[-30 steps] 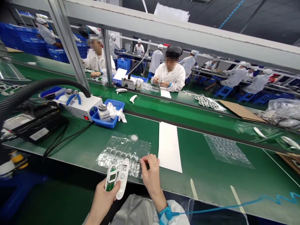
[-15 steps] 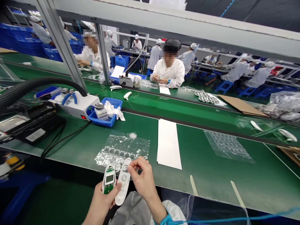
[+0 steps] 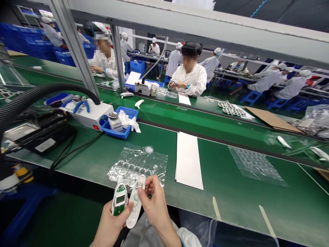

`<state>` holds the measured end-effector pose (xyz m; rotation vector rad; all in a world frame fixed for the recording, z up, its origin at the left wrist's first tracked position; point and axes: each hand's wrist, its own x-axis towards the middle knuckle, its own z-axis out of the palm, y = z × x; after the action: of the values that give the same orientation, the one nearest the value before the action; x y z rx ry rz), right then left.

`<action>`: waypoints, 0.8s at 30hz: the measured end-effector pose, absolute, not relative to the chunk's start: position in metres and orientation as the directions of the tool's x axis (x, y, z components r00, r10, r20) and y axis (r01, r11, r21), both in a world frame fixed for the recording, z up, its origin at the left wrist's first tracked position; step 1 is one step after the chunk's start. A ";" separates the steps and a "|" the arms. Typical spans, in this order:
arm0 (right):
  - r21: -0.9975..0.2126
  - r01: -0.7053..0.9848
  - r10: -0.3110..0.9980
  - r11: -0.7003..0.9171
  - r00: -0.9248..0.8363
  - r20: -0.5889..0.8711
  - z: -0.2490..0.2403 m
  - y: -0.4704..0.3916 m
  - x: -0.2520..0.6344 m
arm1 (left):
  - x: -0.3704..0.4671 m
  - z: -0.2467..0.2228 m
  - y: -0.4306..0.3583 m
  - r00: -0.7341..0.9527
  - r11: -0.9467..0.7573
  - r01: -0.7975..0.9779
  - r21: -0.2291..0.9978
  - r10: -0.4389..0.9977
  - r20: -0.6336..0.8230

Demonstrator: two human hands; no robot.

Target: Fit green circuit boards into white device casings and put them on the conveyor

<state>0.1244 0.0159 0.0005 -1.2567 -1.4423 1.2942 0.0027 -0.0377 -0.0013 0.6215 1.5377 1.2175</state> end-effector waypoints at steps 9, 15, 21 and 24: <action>-0.941 0.327 0.950 0.093 -0.312 -0.015 0.011 0.014 0.103 | -0.023 0.005 -0.051 -0.396 0.329 -0.121 0.936 0.849 -0.350; -0.957 0.279 0.946 0.076 -0.323 -0.019 0.008 0.011 0.079 | -0.042 0.002 -0.058 -0.454 0.284 -0.110 0.953 0.838 -0.302; -0.948 -0.081 0.846 -0.306 -0.481 -0.232 -0.010 -0.007 0.030 | -0.061 -0.011 -0.069 -0.568 0.247 -0.250 0.936 0.745 -0.349; -0.912 -0.084 0.781 -0.401 -0.551 -0.293 -0.022 -0.008 -0.006 | -0.088 -0.023 -0.073 -0.616 0.117 -0.423 0.899 0.691 -0.379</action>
<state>-0.0061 -0.0079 -0.0218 -1.0019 -1.2395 1.9968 -0.0879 -0.0728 -0.0234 0.2727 1.5380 1.6395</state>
